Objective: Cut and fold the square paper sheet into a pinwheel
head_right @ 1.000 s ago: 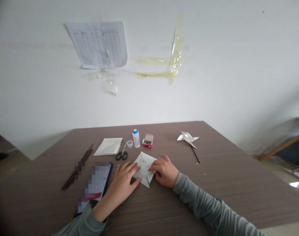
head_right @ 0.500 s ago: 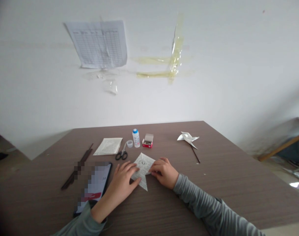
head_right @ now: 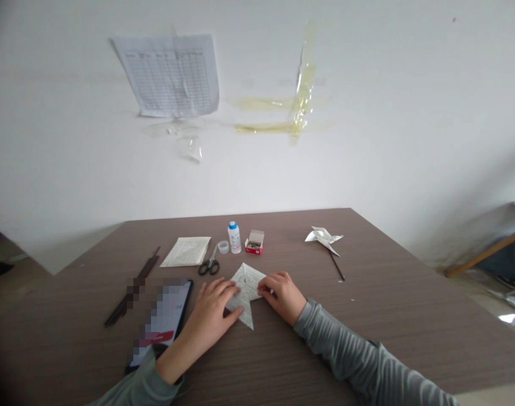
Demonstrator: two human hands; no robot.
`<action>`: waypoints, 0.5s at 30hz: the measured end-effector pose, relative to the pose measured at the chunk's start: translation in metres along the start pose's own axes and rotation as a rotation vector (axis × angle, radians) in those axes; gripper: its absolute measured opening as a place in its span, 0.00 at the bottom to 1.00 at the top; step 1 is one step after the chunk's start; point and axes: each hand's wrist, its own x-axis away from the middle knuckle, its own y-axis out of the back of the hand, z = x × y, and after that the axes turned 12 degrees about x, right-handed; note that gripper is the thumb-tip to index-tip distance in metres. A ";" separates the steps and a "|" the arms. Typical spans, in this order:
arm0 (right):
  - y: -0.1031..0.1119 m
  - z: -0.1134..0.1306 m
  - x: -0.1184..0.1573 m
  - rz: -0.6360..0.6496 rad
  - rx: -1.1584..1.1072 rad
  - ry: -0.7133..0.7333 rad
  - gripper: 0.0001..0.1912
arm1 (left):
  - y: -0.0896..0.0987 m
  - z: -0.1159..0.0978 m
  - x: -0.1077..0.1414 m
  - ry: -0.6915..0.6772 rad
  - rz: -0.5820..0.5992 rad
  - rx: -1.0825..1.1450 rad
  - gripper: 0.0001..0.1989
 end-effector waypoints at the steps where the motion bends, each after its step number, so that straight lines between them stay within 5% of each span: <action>1: 0.000 0.000 0.000 0.005 -0.008 0.015 0.12 | 0.001 -0.002 0.000 0.007 0.006 -0.003 0.20; 15: -0.015 -0.014 0.009 -0.091 0.045 0.132 0.09 | -0.006 0.006 -0.001 -0.025 0.021 0.041 0.24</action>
